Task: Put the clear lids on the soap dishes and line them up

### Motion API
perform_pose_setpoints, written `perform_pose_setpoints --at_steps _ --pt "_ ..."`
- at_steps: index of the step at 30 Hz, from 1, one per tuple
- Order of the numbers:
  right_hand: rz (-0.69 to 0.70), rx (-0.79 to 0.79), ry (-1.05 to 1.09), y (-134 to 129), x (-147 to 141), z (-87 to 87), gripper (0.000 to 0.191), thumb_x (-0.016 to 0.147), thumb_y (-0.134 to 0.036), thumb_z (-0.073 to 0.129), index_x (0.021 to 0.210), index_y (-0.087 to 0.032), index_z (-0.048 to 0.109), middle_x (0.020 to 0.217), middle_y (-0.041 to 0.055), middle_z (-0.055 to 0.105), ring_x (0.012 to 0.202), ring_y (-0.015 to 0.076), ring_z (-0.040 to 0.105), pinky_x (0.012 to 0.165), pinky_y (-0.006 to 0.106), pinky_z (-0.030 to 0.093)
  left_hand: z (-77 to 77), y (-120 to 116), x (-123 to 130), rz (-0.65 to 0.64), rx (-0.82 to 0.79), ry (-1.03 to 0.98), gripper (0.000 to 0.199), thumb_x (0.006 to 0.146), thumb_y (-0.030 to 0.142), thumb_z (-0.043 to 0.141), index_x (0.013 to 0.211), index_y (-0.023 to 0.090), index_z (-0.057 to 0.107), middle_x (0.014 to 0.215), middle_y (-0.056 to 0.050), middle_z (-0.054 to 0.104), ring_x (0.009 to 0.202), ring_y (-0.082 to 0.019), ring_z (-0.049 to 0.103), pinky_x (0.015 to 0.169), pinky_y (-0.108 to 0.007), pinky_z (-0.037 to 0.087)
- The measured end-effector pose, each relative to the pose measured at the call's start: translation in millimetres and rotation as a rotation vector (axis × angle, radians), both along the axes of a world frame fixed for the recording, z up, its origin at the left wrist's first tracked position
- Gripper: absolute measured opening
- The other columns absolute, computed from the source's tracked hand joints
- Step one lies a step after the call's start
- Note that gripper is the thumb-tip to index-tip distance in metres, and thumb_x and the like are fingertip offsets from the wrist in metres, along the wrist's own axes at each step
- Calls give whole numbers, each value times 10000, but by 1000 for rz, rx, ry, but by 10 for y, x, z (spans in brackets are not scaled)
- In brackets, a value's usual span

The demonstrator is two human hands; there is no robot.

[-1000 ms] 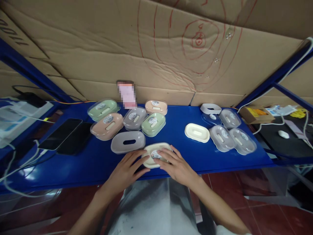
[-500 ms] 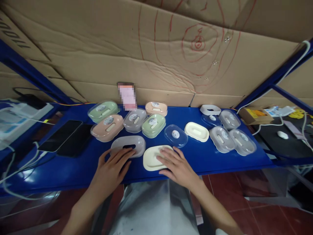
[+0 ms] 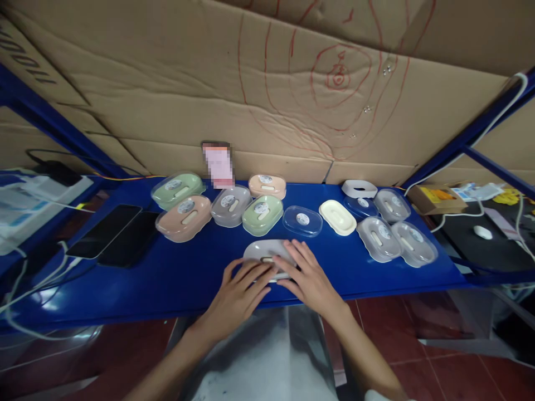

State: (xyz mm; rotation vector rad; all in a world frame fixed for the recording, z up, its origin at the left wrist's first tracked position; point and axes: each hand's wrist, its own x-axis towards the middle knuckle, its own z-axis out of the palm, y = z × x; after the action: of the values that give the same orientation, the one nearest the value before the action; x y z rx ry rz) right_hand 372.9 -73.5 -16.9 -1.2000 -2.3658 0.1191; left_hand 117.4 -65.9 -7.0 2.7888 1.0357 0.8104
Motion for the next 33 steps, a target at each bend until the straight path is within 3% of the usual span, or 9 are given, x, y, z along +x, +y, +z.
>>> perform_pose_setpoints --at_steps 4,8,10,12,15,19,23,27,33 --pt "60 -41 -61 -4 72 7 615 1086 -300 605 1665 -318 397 1651 88 517 1597 285 390 1295 622 374 -140 10 23 9 -8 7 404 1081 145 512 1473 203 592 1491 -123 658 1352 -267 624 1133 -477 464" --pt "45 -39 -50 107 197 27 593 1114 -340 534 1682 -331 363 1740 74 377 1631 280 318 1308 607 349 -161 37 -95 29 -57 -36 344 1077 163 535 1404 209 632 1478 -132 650 1318 -273 649 1058 -462 556" --pt "-94 6 -41 256 298 31 594 1117 -375 511 1689 -335 354 1775 72 294 1654 311 247 1312 640 310 -133 42 -152 59 -81 -85 289 1060 207 595 1338 235 667 1556 -142 568 1424 -320 572 1119 -521 534" --pt "-294 52 -48 412 398 20 611 1107 -427 520 1689 -322 365 1758 103 333 1649 372 243 1293 712 277 -108 41 -199 91 -124 -166 212 1033 228 646 1240 241 692 1628 -143 471 1527 -357 462 1178 -568 496" --pt "-419 14 -39 504 479 -20 563 1104 -465 508 1643 -309 461 1617 147 526 1513 393 484 1210 685 435 -108 37 -244 92 -222 -247 237 1017 233 668 1253 254 661 1639 -130 441 1533 -330 464 1203 -542 496" --pt "-338 -42 144 323 422 -54 441 1139 -374 408 1542 -340 585 1397 109 653 1318 280 655 1112 481 581 -150 39 -260 166 -357 -292 560 996 289 716 1510 301 492 1649 -141 430 1487 -320 529 1165 -506 544" --pt "-346 -53 155 197 263 -34 453 1124 -427 470 1553 -310 558 1515 125 584 1441 307 568 1172 521 530 -172 53 -255 168 -405 -279 692 995 291 721 1599 338 387 1650 -131 439 1512 -317 502 1201 -515 509" --pt "-335 -58 9 344 132 3 484 1107 -504 501 1554 -326 549 1647 100 502 1553 363 442 1198 606 480 -180 62 -250 157 -380 -266 628 998 302 718 1557 325 432 1622 -123 462 1506 -305 504 1233 -522 472" --pt "-512 -28 26 462 372 -3 591 1045 -592 592 1525 -248 581 1561 174 556 1474 420 508 1155 660 493 -178 59 -264 171 -448 -308 655 958 255 753 1532 306 441 1594 -123 479 1470 -303 545 1205 -496 503"
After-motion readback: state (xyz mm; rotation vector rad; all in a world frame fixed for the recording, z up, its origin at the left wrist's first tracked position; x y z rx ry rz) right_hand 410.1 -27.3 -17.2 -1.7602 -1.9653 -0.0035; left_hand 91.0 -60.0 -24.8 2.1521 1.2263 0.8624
